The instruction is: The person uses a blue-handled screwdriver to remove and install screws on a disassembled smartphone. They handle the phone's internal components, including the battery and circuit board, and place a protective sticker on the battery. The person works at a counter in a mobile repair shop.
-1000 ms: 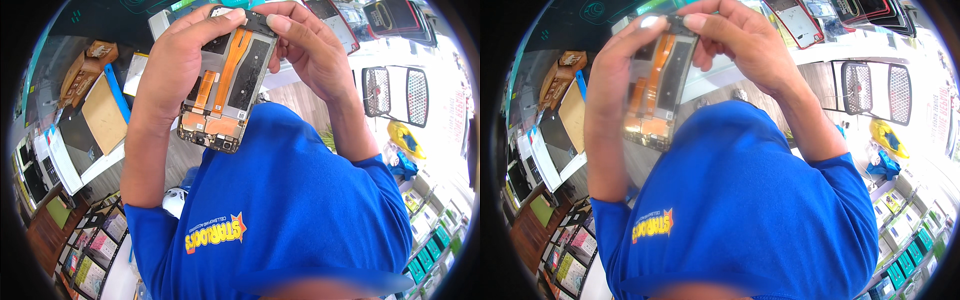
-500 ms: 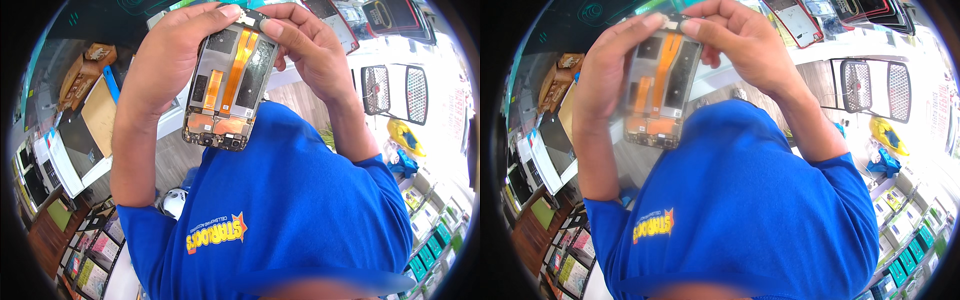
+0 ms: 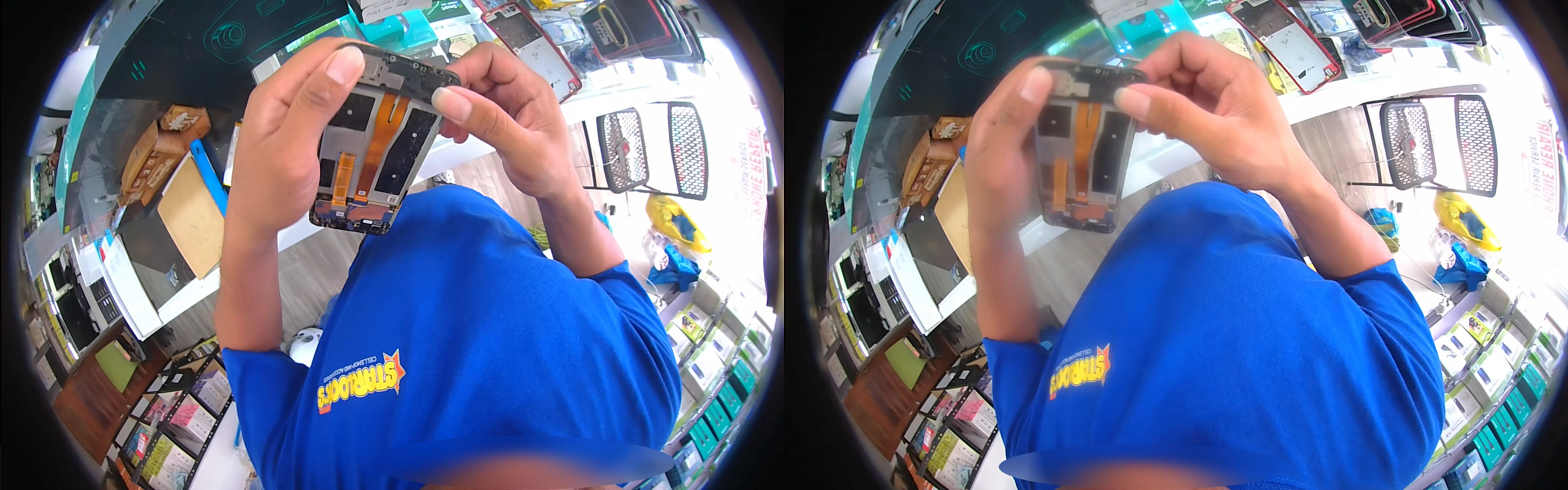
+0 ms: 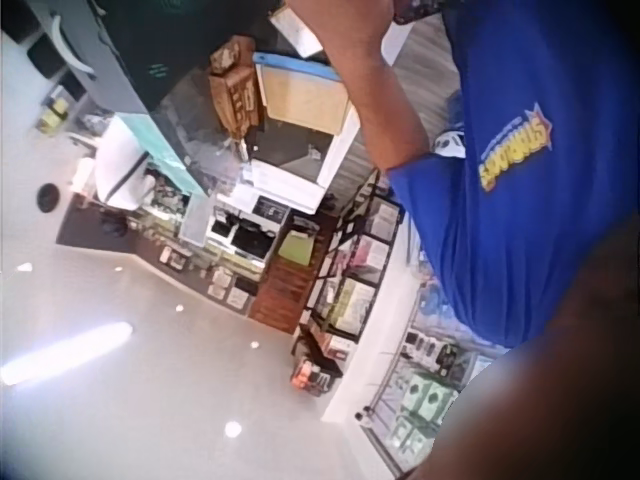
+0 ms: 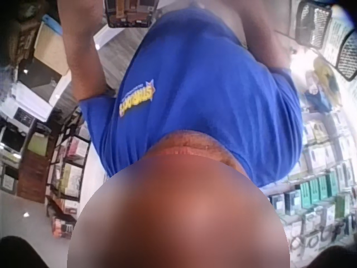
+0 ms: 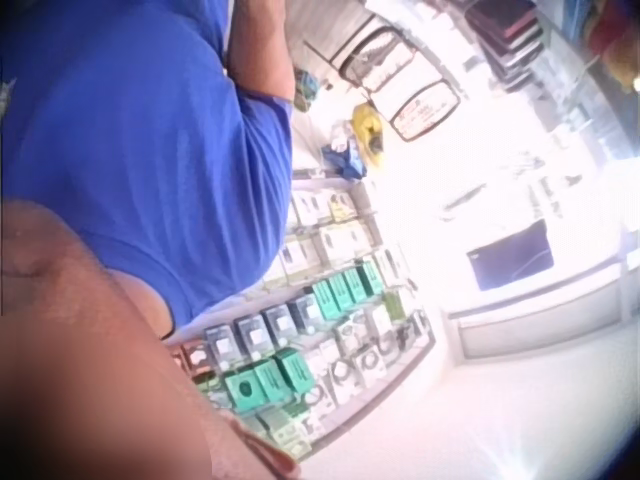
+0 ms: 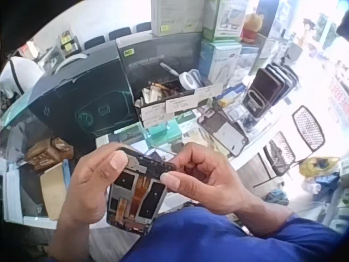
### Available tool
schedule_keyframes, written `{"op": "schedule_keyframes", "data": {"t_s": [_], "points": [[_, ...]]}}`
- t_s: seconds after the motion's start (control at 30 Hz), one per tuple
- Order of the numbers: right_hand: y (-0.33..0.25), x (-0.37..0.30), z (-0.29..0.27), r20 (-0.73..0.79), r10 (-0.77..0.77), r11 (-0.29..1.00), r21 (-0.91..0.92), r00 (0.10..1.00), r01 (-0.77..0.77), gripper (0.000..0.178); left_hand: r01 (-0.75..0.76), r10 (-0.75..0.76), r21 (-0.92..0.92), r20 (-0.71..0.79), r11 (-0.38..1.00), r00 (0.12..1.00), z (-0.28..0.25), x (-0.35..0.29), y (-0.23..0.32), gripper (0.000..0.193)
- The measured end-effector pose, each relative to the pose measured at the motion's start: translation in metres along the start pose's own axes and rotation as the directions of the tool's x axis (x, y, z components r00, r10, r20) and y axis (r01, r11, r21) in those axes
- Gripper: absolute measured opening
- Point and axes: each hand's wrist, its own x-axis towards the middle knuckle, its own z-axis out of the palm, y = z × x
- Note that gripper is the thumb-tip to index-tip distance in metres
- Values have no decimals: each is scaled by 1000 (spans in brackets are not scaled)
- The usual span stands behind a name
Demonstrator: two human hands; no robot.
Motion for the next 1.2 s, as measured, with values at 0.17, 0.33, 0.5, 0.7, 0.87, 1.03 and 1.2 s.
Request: {"op": "schedule_keyframes", "data": {"t_s": [0.17,0.33,0.5,0.7,0.87,1.03,1.2], "points": [[0,-6,0,-42,-152,984,-96,988,147,20,-128,123,160,39,979,992,2,-4,9,39],[7,-7,-4,-68,-333,931,-179,940,317,19,-229,219,191,73,955,973,7,-1,9,38],[12,-8,-11,-66,-463,863,-264,884,432,22,-220,212,117,77,968,974,11,4,7,33],[17,-8,-18,-70,-570,783,-349,819,515,19,-205,195,177,71,963,978,22,6,9,31],[22,-8,-18,-104,-501,841,-294,859,455,18,-112,108,159,33,981,994,28,12,10,31],[30,-15,-30,-158,-361,876,-394,919,277,22,-18,-2,251,81,968,997,22,30,-2,32],[33,-12,-74,-330,-384,852,-487,862,192,27,113,-232,619,115,777,966,3,41,-17,35]]}}
